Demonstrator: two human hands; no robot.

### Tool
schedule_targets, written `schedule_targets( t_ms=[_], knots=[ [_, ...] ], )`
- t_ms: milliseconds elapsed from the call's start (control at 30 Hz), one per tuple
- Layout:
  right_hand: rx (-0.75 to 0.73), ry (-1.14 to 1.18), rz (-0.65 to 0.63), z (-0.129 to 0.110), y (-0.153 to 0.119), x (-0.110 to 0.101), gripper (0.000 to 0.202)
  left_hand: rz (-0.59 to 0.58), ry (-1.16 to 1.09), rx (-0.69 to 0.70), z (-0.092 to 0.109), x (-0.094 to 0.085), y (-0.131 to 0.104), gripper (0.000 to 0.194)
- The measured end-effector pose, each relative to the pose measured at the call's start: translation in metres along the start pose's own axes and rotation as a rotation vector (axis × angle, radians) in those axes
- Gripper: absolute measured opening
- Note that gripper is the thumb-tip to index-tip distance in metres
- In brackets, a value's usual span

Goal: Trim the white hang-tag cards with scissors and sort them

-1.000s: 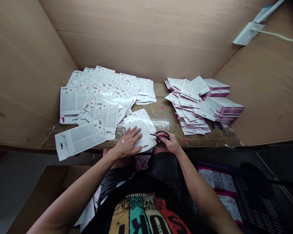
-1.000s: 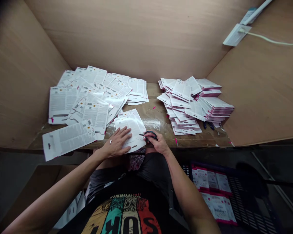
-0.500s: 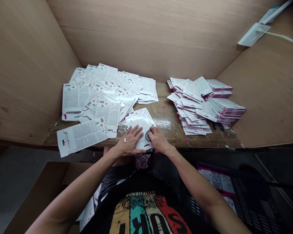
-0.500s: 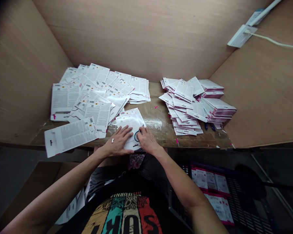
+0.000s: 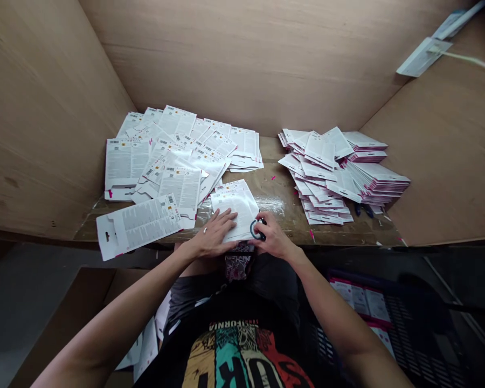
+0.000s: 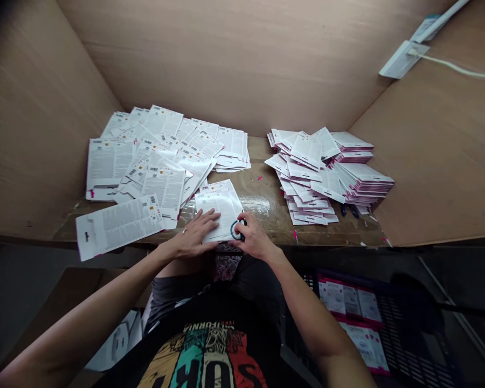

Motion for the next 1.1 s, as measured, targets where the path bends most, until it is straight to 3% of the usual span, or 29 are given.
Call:
schedule_targets(
  t_ms=[67,233,333,467,533,600,667,767,833,867,900,933,1033,1100],
  knots=[
    [0.083,-0.065,0.111,0.011,0.007,0.004,0.027,0.013,-0.001,-0.017,-0.003,-0.001,0.001,0.038],
    [0.228,-0.131,0.322,0.015,0.007,-0.004,0.018,-0.010,0.116,0.057,0.008,0.004,-0.001,0.057],
    [0.302,-0.130,0.440,0.012,-0.009,-0.017,0.020,0.001,0.158,0.068,0.014,0.011,-0.012,0.052],
    [0.419,0.061,0.376,0.011,-0.023,-0.011,0.027,0.114,0.114,0.057,0.031,0.011,-0.027,0.061],
    [0.424,0.204,0.363,0.012,-0.018,-0.018,0.024,0.169,0.095,0.064,0.043,0.006,-0.025,0.062],
    [0.392,0.247,0.434,0.019,-0.006,-0.052,0.023,0.221,0.095,0.006,0.045,-0.001,-0.012,0.064],
    [0.382,0.169,0.584,0.036,0.005,-0.114,0.022,0.244,0.102,-0.098,0.035,-0.008,0.008,0.067],
    [0.421,-0.079,0.888,0.060,0.006,-0.217,0.020,0.163,0.121,-0.187,0.014,-0.005,0.032,0.061],
    [0.371,-0.127,1.005,0.063,-0.001,-0.250,0.025,0.084,0.151,-0.185,0.003,0.001,0.035,0.055],
    [0.337,-0.032,0.981,0.064,-0.004,-0.248,0.028,0.061,0.167,-0.176,-0.001,0.004,0.032,0.053],
    [0.307,0.127,0.906,0.066,-0.005,-0.232,0.031,0.052,0.179,-0.168,-0.003,0.004,0.028,0.052],
    [0.288,0.327,0.778,0.066,-0.005,-0.204,0.034,0.053,0.187,-0.163,-0.004,0.004,0.023,0.051],
    [0.333,0.779,0.371,0.051,-0.015,-0.088,0.038,0.061,0.187,-0.152,-0.002,0.004,0.009,0.050],
    [0.388,0.877,0.276,0.042,-0.026,-0.032,0.040,0.055,0.175,-0.152,-0.001,0.004,0.006,0.051]
  ],
)
Point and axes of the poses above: each hand's wrist, its own y-axis towards the middle knuckle, its own x-axis out of the palm, z = x × y, the point moved 9 cm from there along y, towards the middle knuckle, and after that the axes turned 8 degrees about y, right-handed, at the moved point
